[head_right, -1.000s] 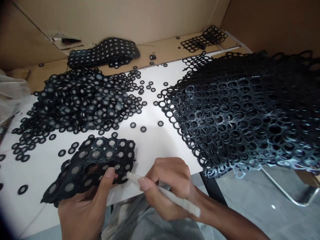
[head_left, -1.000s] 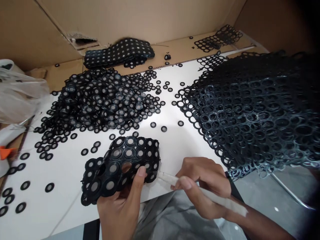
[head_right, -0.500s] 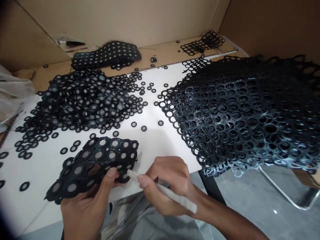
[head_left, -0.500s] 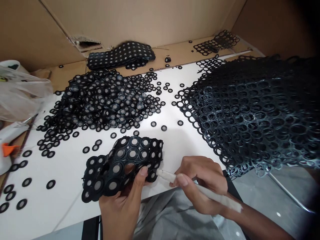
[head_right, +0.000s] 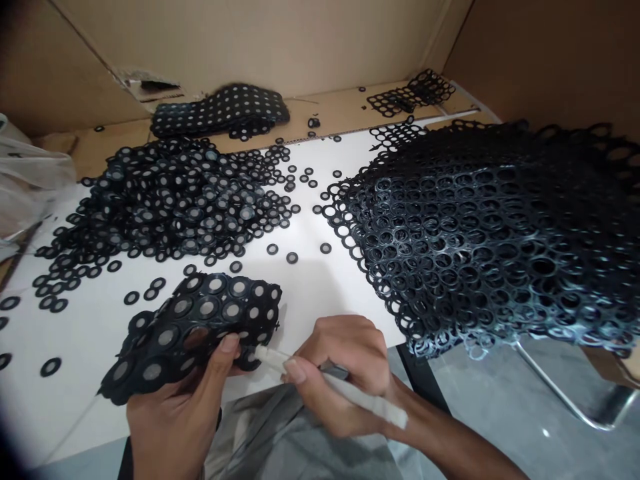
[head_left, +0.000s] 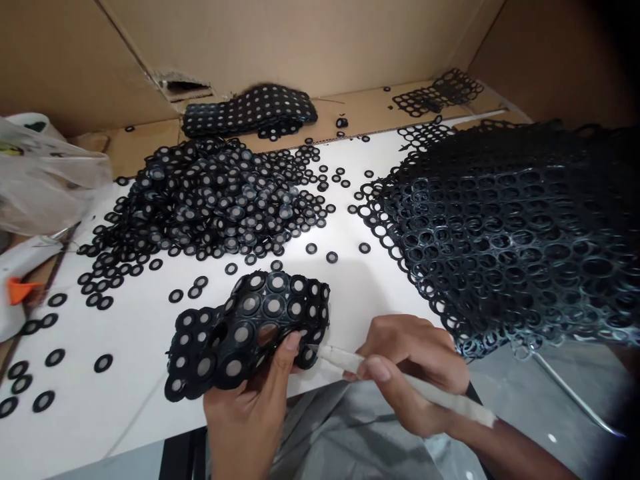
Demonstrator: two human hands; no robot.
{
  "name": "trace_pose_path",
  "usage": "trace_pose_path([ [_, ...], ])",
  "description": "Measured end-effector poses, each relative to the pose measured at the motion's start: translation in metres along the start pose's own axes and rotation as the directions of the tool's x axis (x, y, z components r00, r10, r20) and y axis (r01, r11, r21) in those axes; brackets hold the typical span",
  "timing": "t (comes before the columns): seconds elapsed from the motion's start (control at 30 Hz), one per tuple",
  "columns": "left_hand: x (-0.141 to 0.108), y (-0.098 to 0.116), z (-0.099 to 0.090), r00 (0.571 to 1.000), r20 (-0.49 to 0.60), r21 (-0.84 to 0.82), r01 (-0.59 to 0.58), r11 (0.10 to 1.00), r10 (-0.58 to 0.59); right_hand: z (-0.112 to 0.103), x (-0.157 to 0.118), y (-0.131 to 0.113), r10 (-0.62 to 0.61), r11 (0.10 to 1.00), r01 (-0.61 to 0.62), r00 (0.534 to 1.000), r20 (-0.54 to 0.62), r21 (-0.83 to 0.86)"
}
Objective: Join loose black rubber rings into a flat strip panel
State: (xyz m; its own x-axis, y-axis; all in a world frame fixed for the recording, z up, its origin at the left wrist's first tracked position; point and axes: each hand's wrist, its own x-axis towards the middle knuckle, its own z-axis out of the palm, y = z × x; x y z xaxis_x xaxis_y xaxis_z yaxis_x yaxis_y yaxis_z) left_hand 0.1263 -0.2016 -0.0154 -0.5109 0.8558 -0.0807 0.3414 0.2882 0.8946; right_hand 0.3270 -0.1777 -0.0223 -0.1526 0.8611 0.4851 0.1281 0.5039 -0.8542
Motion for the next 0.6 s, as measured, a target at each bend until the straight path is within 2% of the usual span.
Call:
trace_pose_path([
  [0.13, 0.0001, -0.0016, -0.0012, 0.998, 0.023, -0.018, -0.064, 0.998, 0.064, 0.0003, 0.0032, 0.0009, -0.011, 1.000, 0.012, 0.999, 0.031, -0.027],
  [0.23, 0.0015, 0.0002, -0.0038, 0.996, 0.037, 0.035, -0.077, 0.996, 0.076, 0.0006, 0.0029, 0.0024, -0.020, 0.999, 0.022, 0.998, 0.065, -0.040],
  [0.4, 0.0030, 0.0016, -0.0055, 0.998, 0.035, 0.050, -0.062, 0.997, 0.060, 0.0012, -0.0021, 0.0026, -0.004, 1.000, 0.004, 0.999, -0.045, 0.003],
  [0.6, 0.0041, -0.0001, -0.0043, 0.996, 0.060, 0.057, -0.064, 0.996, 0.060, 0.0018, 0.0005, 0.0011, -0.012, 1.000, 0.011, 1.000, -0.006, -0.023],
])
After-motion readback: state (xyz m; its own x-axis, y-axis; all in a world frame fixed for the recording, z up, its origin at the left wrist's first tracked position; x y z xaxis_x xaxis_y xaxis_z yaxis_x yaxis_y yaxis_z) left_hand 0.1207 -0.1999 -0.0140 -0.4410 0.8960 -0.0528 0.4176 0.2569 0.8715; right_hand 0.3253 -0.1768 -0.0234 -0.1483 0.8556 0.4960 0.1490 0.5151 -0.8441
